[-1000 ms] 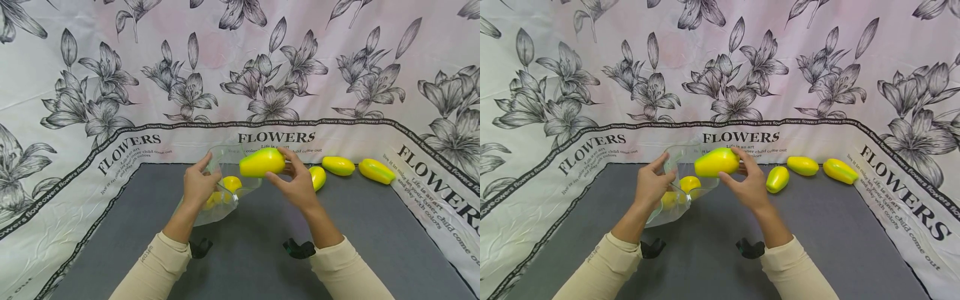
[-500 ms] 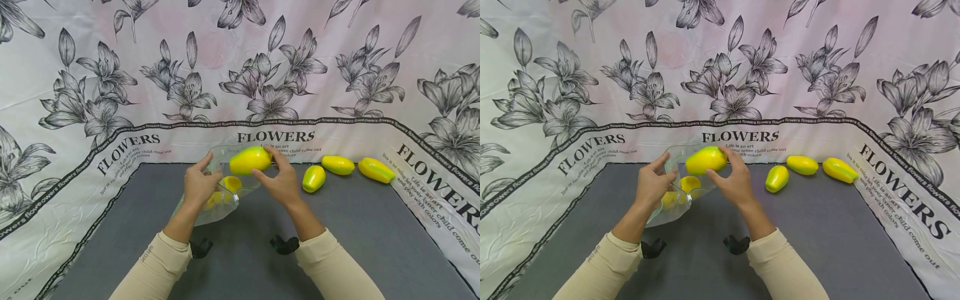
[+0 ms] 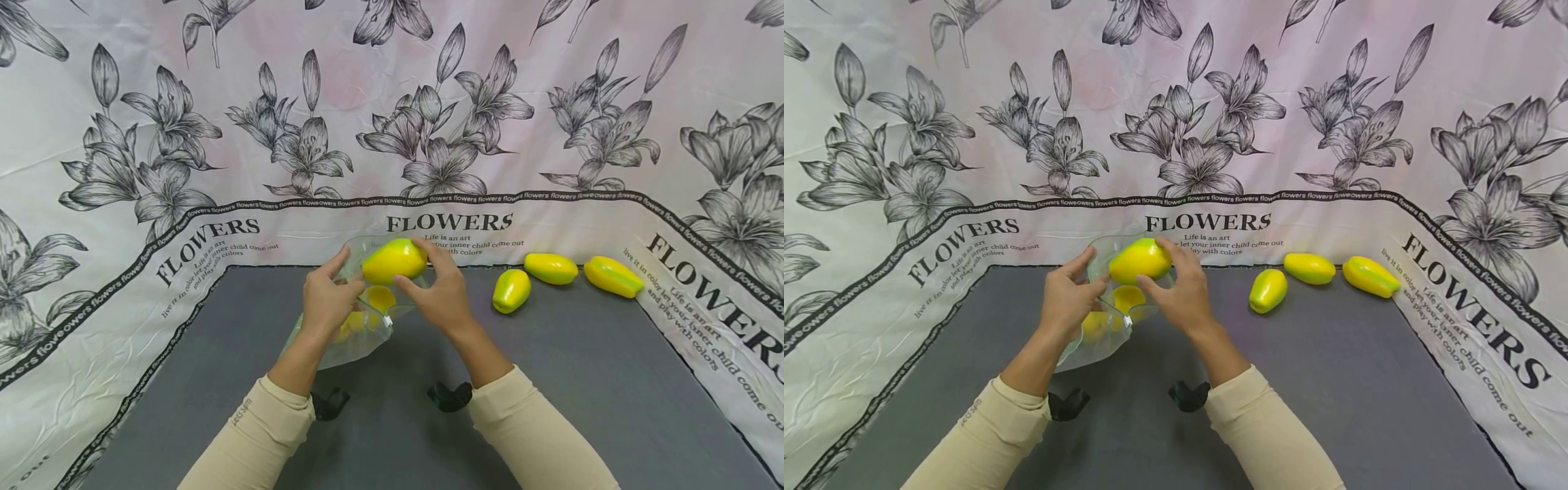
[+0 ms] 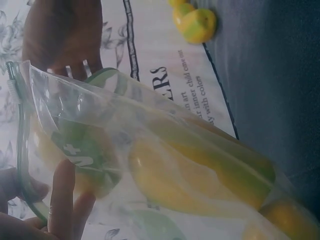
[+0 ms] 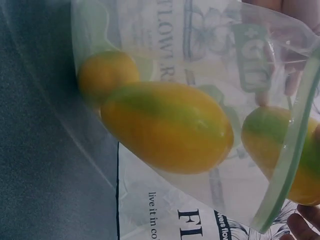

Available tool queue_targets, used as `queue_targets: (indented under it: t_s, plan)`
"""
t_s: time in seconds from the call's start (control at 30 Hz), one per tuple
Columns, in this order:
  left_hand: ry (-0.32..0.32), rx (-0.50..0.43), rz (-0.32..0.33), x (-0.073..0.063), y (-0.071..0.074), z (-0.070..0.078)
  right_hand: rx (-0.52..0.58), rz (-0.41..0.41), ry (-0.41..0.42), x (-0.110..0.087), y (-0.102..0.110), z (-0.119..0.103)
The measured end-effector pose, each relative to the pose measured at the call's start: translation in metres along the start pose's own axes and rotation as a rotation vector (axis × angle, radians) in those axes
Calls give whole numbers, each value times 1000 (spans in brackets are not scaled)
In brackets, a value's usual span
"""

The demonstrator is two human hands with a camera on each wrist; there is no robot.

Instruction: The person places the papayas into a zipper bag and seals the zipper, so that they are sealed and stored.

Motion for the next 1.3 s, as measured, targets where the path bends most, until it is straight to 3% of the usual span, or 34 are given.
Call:
queue_targets:
  t_s: [0.13,0.27,0.43,0.57,0.9,1.17,1.3]
  plan:
    - [-3,6,4,0,0,2,-45,3,23,2,-5,-3]
    - [1,1,4,0,0,3,-83,-52,17,4,-15,-3]
    - [4,-7,4,2,-1,5,-124,-142,-59,4,-23,4]
    - [11,-29,13,3,1,5,-119,-145,-106,5,-18,12]
    - [11,-49,11,3,1,5,-27,-38,-225,2,14,36]
    - [7,-36,6,3,0,5,-15,156,-353,-4,65,75]
    - [11,-26,11,3,0,5,-60,243,-380,-7,85,93]
Point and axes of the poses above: each hand's wrist, its own x-axis towards the middle knuckle, its own y-axis out of the back of the hand, z = x × y, the point moved 9 cm from there along x, towards the middle knuckle, and after that the axes turned 5 degrees about -y, right-handed, at the moved point
